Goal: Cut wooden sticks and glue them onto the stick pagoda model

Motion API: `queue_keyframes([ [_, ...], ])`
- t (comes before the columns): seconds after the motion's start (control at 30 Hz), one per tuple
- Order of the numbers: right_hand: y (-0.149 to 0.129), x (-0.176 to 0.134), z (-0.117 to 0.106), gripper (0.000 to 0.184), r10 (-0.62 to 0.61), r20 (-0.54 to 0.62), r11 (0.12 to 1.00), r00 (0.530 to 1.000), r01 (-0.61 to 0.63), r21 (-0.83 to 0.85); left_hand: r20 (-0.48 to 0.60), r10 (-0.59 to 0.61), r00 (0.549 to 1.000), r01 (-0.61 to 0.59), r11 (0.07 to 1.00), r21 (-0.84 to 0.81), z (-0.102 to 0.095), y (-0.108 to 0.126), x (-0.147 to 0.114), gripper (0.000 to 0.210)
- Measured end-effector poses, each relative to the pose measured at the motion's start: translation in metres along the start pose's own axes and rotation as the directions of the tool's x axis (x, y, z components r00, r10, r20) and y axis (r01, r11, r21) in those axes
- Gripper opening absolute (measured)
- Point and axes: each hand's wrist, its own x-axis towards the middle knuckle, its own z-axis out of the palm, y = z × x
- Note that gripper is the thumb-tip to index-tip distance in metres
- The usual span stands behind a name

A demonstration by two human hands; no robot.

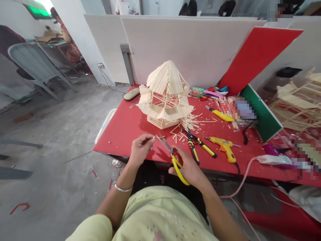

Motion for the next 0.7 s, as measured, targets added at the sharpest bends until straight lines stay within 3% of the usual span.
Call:
queue_keyframes([
  [0.13, -0.004, -0.005, 0.007, 0.078, -0.079, -0.028, 0.993, 0.996, 0.081, 0.087, 0.081, 0.058, 0.995, -0.064, 0.995, 0.073, -0.001, 0.002, -0.002, 0.016],
  [0.33, -0.021, -0.009, 0.004, 0.054, -0.174, -0.127, 0.979, 0.977, 0.157, -0.13, 0.21, 0.207, 0.955, -0.247, 0.951, 0.187, 0.0, 0.007, -0.006, 0.012],
  [0.5, -0.023, -0.008, 0.001, 0.052, -0.201, -0.168, 0.959, 0.965, 0.158, -0.236, 0.223, 0.263, 0.939, -0.307, 0.932, 0.192, 0.003, 0.009, -0.007, 0.01],
  [0.7, -0.023, -0.008, 0.002, 0.051, -0.162, -0.127, 0.976, 0.979, 0.14, -0.17, 0.214, 0.289, 0.933, -0.342, 0.898, 0.278, 0.006, 0.016, -0.008, 0.014],
])
